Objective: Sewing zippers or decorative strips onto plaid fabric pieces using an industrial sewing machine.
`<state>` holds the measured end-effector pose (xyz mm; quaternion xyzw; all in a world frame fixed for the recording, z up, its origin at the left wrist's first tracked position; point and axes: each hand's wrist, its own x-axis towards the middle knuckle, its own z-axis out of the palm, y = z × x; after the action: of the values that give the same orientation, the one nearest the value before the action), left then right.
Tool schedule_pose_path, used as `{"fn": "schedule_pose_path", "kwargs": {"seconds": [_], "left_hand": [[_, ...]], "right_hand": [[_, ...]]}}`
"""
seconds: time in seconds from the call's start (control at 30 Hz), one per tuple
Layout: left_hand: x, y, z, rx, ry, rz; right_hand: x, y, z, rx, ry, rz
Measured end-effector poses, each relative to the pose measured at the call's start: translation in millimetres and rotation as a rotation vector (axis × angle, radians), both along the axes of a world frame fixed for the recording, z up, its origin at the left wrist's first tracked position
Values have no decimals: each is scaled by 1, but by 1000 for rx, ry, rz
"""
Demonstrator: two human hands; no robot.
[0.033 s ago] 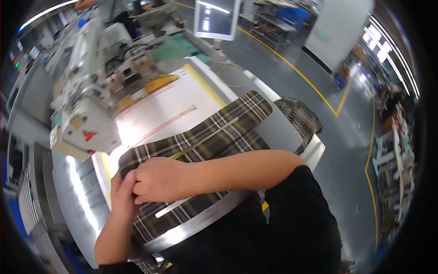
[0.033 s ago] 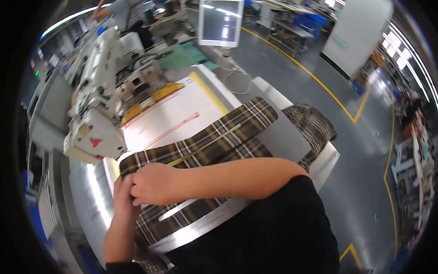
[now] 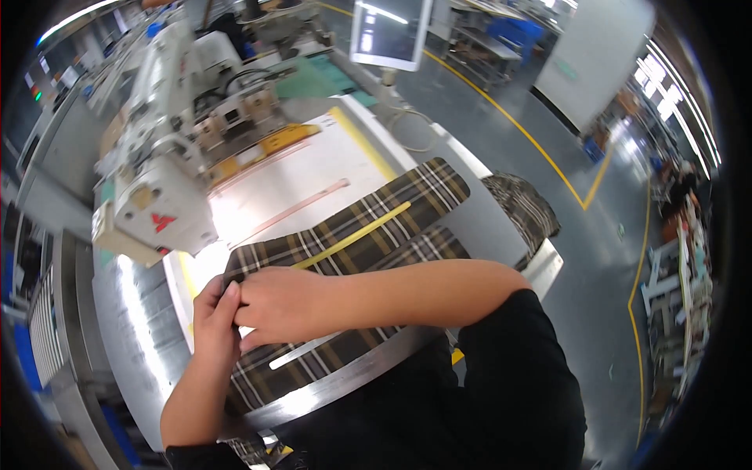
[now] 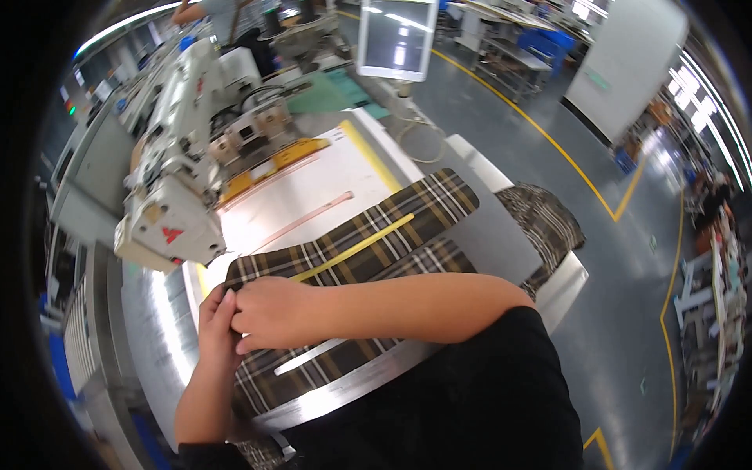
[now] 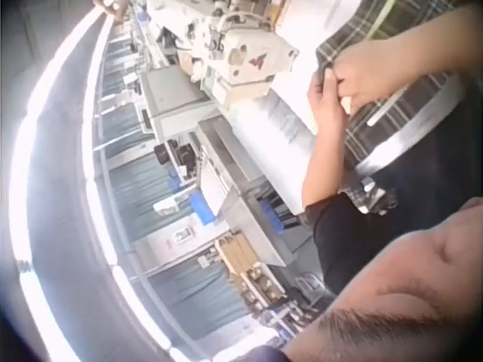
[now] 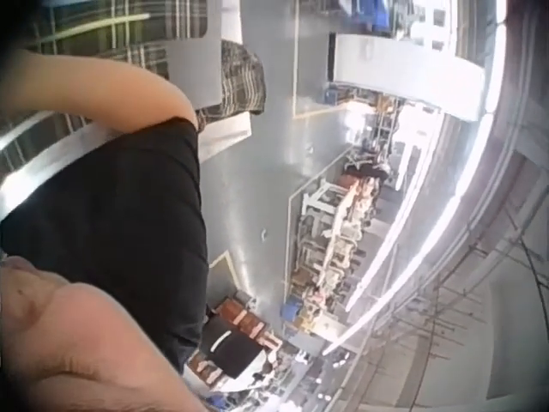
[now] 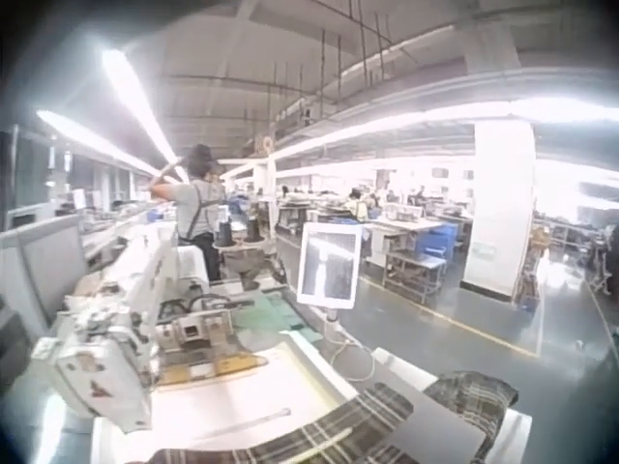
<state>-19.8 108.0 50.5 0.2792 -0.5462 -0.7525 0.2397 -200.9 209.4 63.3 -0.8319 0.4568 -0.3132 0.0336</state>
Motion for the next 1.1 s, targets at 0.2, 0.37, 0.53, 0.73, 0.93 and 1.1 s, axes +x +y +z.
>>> {"fn": "schedule_pose_path", "kwargs": {"seconds": [0.2,0.37,0.53,0.73,0.93,1.1], "left_hand": [[68,-51,-23,-74,-123,253],[107,-92,-32,-354,-352,388],[123,-113,-41,-421,-498,396],[125,-129,-49,-623,-615,433],[118,-137,-28,-668,-834,285],[123,-168,-48,-622,-860,283]], "right_hand": [[-99,-18,-1,363,9,-272],[-213,26,-16,636,124,-587],[-214,24,0,1023,61,-761],[-229,28,-8,909,-147,-650],[-245,14,-35,839,-502,-815],[-253,-5,-42,744,-662,-842]]}}
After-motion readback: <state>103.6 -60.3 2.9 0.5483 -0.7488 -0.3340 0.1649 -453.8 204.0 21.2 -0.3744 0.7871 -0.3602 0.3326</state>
